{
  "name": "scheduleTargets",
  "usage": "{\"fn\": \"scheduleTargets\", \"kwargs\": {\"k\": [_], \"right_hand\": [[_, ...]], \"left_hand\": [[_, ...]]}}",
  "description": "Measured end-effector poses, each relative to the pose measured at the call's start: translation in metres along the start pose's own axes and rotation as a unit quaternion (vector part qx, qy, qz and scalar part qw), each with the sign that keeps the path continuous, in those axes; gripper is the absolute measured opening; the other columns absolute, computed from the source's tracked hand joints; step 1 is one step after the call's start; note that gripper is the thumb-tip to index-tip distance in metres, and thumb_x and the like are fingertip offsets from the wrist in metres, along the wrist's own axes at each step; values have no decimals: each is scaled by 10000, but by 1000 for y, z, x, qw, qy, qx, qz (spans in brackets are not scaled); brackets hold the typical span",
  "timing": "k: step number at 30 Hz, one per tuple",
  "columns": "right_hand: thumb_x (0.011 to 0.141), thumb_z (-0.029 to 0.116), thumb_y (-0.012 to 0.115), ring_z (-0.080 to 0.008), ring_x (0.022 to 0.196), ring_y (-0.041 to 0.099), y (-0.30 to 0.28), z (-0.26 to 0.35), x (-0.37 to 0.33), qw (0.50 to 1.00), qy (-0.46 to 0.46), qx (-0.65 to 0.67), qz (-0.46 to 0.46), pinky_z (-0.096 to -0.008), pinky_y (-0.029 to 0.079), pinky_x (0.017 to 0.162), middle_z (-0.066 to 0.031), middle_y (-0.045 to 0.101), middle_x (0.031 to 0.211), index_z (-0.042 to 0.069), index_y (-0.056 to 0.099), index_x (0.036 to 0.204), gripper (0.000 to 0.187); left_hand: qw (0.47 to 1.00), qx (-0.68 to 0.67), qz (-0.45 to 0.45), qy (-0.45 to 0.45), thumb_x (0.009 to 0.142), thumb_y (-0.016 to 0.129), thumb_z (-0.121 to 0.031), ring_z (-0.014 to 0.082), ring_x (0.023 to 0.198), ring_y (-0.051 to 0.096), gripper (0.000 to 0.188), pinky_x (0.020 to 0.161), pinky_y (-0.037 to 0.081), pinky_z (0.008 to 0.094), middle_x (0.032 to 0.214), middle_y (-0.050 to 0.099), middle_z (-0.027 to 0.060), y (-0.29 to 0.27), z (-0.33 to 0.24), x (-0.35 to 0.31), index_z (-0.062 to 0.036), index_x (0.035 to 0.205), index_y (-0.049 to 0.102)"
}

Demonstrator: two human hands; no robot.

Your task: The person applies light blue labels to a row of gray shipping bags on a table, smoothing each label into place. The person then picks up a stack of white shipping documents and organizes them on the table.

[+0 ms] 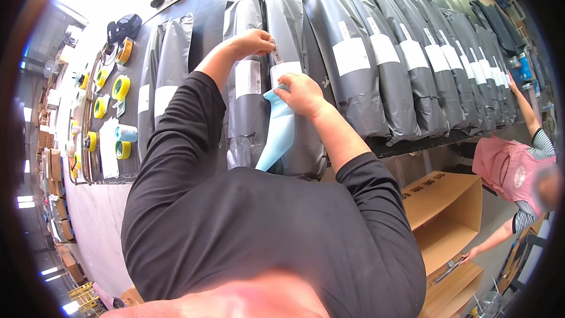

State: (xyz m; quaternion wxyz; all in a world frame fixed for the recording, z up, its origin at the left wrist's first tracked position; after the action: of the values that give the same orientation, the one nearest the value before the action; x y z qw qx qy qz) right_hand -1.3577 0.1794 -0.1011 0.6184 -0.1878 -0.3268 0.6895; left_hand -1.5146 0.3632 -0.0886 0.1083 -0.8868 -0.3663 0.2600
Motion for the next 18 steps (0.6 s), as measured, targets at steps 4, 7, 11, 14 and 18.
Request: {"fn": "scheduleTargets", "kwargs": {"k": [4,7,11,14,18], "right_hand": [[808,252,703,-293,956,629,-1,-5,0,1000,-16,-16,-10,-376,502,839,-98,675,1006,63,679,990,263],[807,262,700,-300,965,627,-2,-7,3,1000,-18,-7,-12,-384,502,843,-97,675,1011,65,679,977,260],[808,251,698,-297,987,628,0,-11,8,996,-64,-17,-53,-380,503,853,-95,666,1114,57,669,930,231],[806,240,697,-294,1016,626,4,-12,14,997,-47,-10,-55,-377,502,863,-100,633,1216,47,656,892,215],[813,243,689,-294,1061,613,6,-8,25,998,-25,-39,-43,-378,498,885,-103,607,1263,41,643,889,221]], "left_hand": [[998,56,14,-16,830,676,-162,92,776,595,118,726,502,242,822,635,7,3,7,24,-47,856,669],[998,61,11,-19,831,677,-158,97,757,596,127,715,508,243,821,636,13,2,7,31,-38,873,676],[997,65,13,-28,835,679,-161,105,763,603,149,704,515,242,834,645,24,0,8,35,-28,903,680],[996,85,13,-35,835,679,-166,113,777,615,167,701,520,244,847,653,34,-1,7,36,-26,926,683],[993,97,14,-59,839,669,-166,125,789,627,173,698,526,246,862,661,45,0,0,35,-26,941,684]]}}
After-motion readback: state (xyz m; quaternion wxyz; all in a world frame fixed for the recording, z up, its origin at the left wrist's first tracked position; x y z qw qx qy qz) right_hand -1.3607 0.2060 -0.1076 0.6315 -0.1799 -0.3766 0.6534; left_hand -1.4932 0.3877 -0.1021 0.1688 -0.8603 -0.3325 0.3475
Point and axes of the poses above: each hand's wrist, its own x-axis towards the middle knuckle, its own y-axis out of the palm, z = x × y, the point moved 1 cm from there along x, towards the middle knuckle
